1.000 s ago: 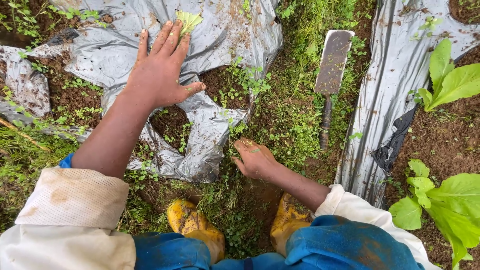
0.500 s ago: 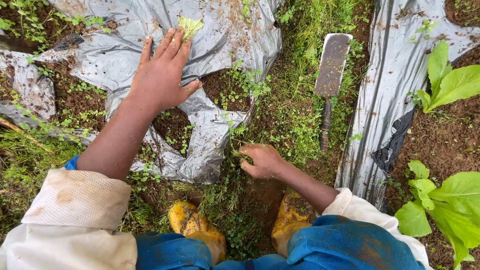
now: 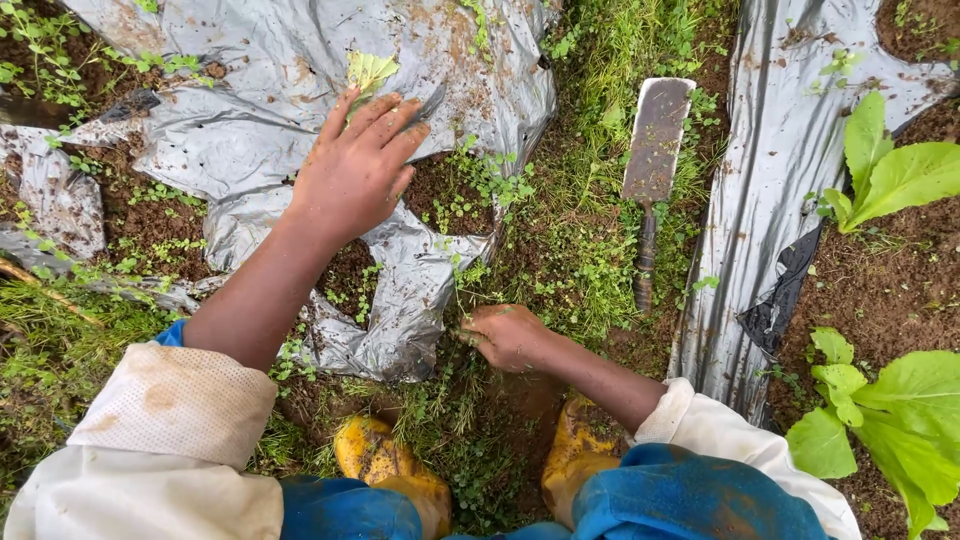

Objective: Weeding a field by pulling weeds by hand from mulch holes and using a hand trowel to clear soil between rows.

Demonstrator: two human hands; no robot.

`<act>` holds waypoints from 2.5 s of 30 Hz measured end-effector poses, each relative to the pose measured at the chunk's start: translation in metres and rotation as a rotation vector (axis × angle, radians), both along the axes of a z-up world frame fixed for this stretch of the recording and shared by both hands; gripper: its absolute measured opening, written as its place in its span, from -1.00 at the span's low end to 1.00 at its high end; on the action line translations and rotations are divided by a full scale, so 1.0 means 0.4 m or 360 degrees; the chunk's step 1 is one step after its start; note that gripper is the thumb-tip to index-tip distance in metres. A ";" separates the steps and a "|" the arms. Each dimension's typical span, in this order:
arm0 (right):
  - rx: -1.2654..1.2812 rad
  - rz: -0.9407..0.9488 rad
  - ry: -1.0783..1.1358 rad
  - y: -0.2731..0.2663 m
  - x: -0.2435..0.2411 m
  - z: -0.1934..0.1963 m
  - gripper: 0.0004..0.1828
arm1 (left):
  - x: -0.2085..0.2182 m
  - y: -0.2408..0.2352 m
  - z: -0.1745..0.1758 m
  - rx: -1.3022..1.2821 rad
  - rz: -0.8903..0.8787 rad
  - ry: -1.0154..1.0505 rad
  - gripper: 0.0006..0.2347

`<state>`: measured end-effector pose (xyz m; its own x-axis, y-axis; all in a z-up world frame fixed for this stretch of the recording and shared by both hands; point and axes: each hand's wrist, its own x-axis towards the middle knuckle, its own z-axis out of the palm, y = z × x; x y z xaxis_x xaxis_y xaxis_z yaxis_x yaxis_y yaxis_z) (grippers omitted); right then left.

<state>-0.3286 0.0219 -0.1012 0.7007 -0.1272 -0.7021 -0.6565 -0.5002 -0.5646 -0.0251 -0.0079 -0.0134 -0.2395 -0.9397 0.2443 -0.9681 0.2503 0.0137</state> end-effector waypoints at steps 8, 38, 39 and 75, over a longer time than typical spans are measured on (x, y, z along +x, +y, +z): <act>0.0027 -0.0686 -0.0559 -0.143 -0.123 0.097 -0.66 | -0.061 -0.072 -0.029 0.0425 -0.0230 -0.0116 -0.58; -0.0153 -0.1146 -0.0528 -0.300 -0.273 0.180 -0.50 | -0.159 -0.134 -0.129 0.0490 -0.0329 -0.0459 -0.84; -0.0155 -0.1147 -0.0534 -0.300 -0.271 0.176 -0.50 | -0.163 -0.137 -0.140 0.0487 -0.0330 -0.0464 -0.84; -0.0208 -0.1085 -0.0435 -0.256 -0.250 0.198 -0.54 | -0.186 -0.041 -0.018 0.1175 0.0114 -0.0522 -0.86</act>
<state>-0.4287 -0.0804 -0.0218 0.5838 -0.6666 -0.4635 -0.6900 -0.1065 -0.7160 -0.0996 -0.0245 -0.0205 -0.1244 -0.8468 -0.5171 -0.9648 0.2249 -0.1362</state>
